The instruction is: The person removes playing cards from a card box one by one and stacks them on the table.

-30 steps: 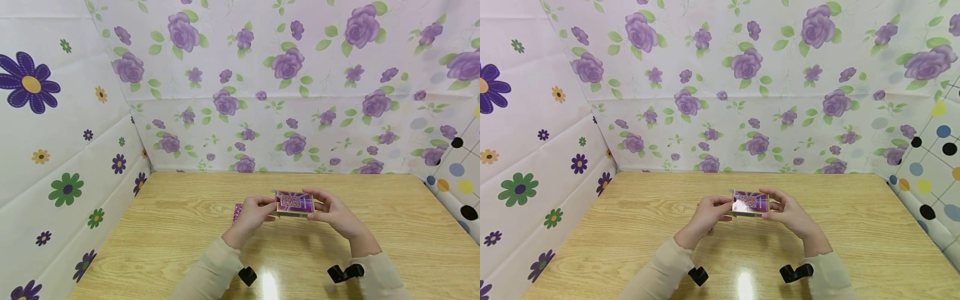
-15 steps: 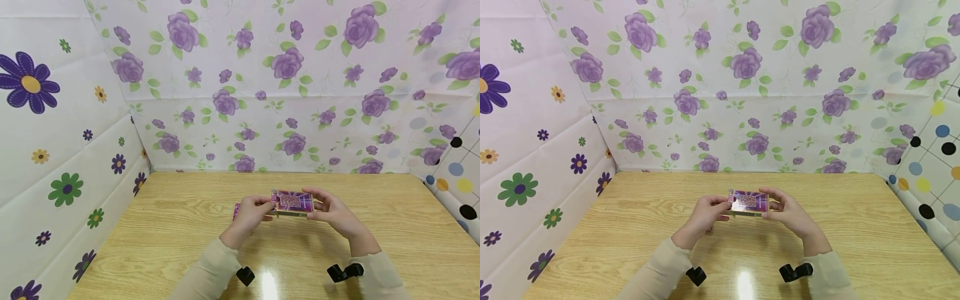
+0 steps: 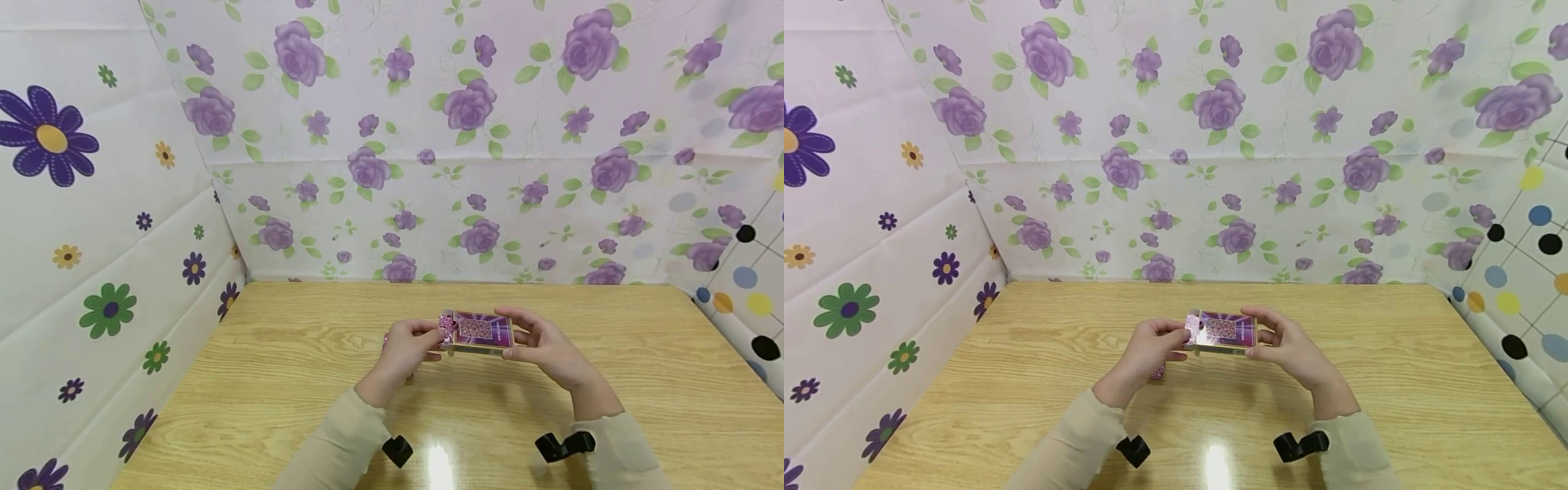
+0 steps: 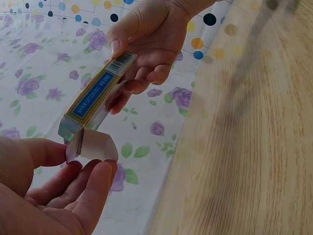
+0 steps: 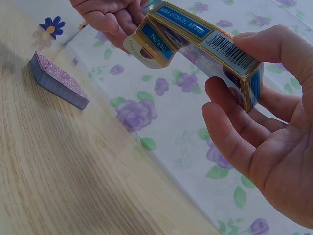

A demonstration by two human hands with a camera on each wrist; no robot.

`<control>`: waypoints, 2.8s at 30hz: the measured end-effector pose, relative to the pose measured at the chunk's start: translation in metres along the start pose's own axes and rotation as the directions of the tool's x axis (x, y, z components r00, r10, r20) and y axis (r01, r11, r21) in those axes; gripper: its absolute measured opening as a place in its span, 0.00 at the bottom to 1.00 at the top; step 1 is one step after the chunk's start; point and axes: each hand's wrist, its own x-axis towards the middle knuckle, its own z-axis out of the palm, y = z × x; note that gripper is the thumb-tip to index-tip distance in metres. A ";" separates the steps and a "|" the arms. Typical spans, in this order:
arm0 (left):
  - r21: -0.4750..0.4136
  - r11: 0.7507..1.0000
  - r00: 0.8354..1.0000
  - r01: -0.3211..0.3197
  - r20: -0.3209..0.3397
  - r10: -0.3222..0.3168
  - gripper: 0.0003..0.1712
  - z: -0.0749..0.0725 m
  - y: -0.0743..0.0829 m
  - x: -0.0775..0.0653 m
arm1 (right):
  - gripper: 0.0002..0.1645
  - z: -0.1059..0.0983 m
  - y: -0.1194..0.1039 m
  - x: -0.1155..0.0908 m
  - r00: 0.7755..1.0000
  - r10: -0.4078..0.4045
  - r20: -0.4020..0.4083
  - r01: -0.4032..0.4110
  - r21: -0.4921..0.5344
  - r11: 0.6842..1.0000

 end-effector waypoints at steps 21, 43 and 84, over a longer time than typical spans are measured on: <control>-0.034 0.999 1.000 -0.001 0.005 0.001 0.14 -0.008 0.001 -0.001 | 0.37 -0.001 0.001 -0.002 1.000 -0.010 0.004 0.010 0.002 1.000; -0.036 0.999 1.000 -0.013 -0.010 0.013 0.15 -0.018 0.003 -0.004 | 0.37 -0.001 0.002 0.000 1.000 -0.002 0.001 0.002 0.001 1.000; -0.091 0.996 0.999 0.024 -0.035 -0.028 0.15 -0.033 0.006 -0.005 | 0.37 -0.003 0.001 -0.001 1.000 0.008 -0.012 -0.008 0.002 1.000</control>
